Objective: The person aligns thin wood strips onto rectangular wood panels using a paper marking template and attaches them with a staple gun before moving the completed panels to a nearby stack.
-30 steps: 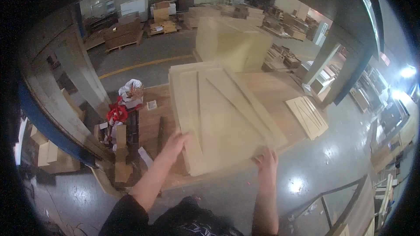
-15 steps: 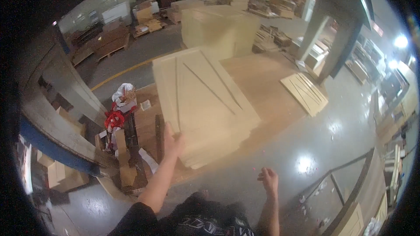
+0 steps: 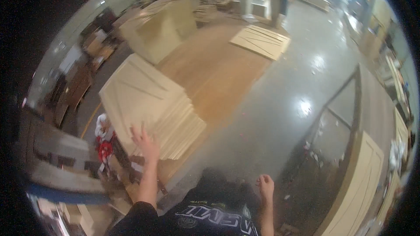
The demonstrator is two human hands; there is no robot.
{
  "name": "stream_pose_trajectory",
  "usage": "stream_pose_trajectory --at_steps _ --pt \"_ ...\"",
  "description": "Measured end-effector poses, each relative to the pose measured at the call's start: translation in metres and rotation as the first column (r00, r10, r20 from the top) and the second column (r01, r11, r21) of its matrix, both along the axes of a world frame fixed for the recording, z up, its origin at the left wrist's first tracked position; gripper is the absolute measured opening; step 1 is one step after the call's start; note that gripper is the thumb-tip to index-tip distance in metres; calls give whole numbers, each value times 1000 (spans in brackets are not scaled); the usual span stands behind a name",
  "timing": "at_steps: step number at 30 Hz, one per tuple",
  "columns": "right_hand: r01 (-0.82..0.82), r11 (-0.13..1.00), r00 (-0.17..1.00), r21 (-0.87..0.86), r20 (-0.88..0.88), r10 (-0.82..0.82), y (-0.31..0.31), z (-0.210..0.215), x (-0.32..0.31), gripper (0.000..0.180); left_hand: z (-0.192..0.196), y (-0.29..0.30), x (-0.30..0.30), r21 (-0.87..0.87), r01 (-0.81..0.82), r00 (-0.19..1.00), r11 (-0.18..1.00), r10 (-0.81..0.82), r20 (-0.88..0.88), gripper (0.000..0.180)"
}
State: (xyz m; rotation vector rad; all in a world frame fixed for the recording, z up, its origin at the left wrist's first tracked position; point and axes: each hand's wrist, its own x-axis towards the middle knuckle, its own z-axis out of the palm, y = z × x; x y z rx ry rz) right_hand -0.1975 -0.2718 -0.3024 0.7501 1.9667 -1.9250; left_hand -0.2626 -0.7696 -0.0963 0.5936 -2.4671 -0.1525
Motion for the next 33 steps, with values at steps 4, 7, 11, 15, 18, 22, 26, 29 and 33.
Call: stream_pose_trajectory --at_steps 4,7,11,15,18,22,26,29,33 --pt "185 982 973 48 -150 -176 61 10 4 21 -52 174 -70 315 564 805 763 -594 -4 59" --pt "438 898 878 -35 -200 -436 95 49 -4 25 -44 316 -83 575 716 446 397 -893 61 49" --pt "716 694 668 80 -370 -646 165 84 26 42 -42 472 -93 478 873 -150 -99 -986 71 45" --pt "965 253 253 73 -517 -818 221 142 80 24 -33 599 -97 497 766 -494 -407 -868 50 45" --pt "980 -95 35 177 -615 -788 262 146 133 16 -45 685 -107 438 706 -614 -557 -789 -12 45" --pt "741 -467 -98 482 -611 -786 305 153 209 22 -42 800 -119 373 642 -710 -670 -703 -41 45" --pt "367 -551 -136 750 -542 -829 309 128 309 40 -40 893 -107 316 557 -809 -768 -588 0 44" --pt "104 -487 -280 867 -444 -851 311 110 350 43 -55 938 -94 286 472 -879 -834 -469 82 46" --pt "331 -533 -395 779 -398 -828 322 90 362 56 -61 964 -85 327 468 -883 -821 -453 125 47"
